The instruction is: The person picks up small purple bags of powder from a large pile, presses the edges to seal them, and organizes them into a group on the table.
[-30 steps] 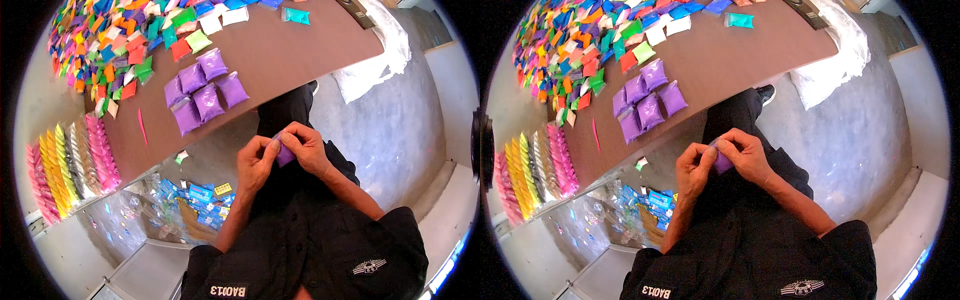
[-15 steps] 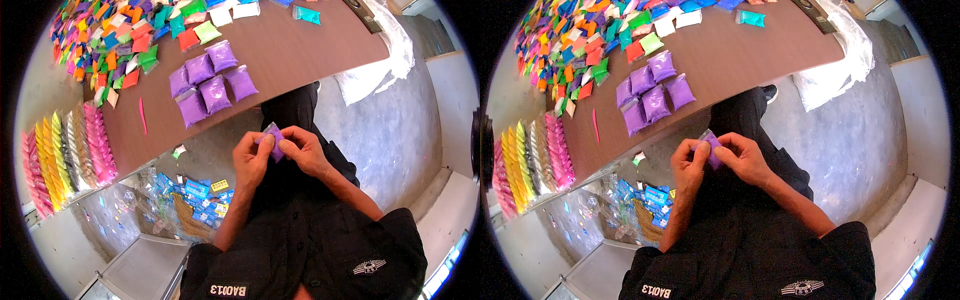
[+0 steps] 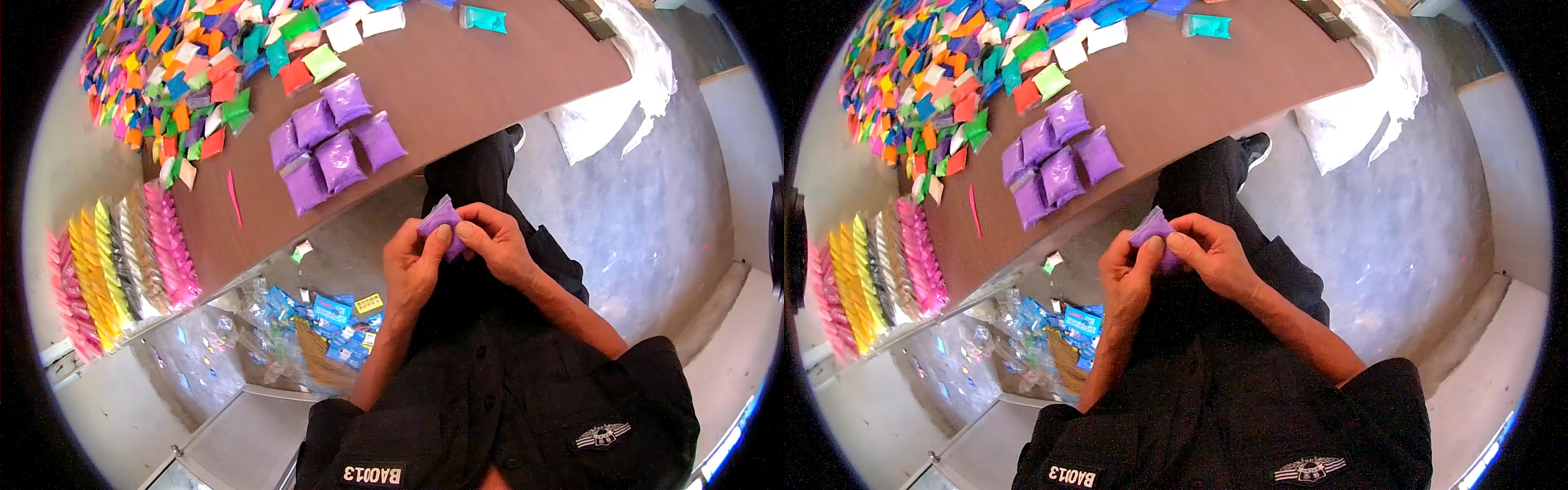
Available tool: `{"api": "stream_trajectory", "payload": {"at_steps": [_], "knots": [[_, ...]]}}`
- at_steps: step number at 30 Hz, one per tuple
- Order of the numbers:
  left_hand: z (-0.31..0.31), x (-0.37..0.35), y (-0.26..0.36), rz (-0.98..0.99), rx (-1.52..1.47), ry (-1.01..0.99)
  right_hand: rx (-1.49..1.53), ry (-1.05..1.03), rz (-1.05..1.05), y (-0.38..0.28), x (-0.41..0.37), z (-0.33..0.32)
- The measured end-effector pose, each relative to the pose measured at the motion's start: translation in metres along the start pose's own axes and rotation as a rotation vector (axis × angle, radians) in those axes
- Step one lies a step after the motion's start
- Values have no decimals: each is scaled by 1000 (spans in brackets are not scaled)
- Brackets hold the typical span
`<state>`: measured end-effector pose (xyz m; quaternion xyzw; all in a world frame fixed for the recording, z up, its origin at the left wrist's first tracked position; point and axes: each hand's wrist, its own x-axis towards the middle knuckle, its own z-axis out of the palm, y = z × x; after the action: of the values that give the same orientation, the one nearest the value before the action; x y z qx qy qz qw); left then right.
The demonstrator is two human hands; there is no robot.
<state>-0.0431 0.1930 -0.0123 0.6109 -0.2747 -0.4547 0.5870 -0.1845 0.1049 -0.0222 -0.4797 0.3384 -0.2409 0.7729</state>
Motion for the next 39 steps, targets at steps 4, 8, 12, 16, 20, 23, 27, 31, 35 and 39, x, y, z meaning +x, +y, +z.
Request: {"api": "stream_trajectory", "payload": {"at_steps": [4, 8, 12, 16, 20, 23, 27, 31, 35, 39], "knots": [[4, 2, 3, -37, 72, -27, 2, -17, 3, 1, 0, -10], [15, 2, 8, -48, 43, 20, -36, -35, -96, 3, -2, -16], [12, 3, 7, -13, 95, 1, -73, -36, -113, 0, -3, -17], [15, 4, 7, -32, 105, 28, 6, -25, -71, -6, -6, -15], [20, 6, 14, -62, 140, 28, -32, -16, -102, -4, -5, -22], [22, 8, 15, -71, 170, 12, -125, -37, -132, -1, -4, -29], [19, 10, 10, -32, 180, -22, -156, -61, -125, -2, -4, -31], [20, 9, 12, -6, 158, -16, -125, -47, -107, -6, -5, -27], [17, 8, 11, -19, 210, 22, -110, -43, -33, -8, -7, -26], [23, 9, 20, -69, 231, 26, -147, -56, -98, -8, -6, -29]]}}
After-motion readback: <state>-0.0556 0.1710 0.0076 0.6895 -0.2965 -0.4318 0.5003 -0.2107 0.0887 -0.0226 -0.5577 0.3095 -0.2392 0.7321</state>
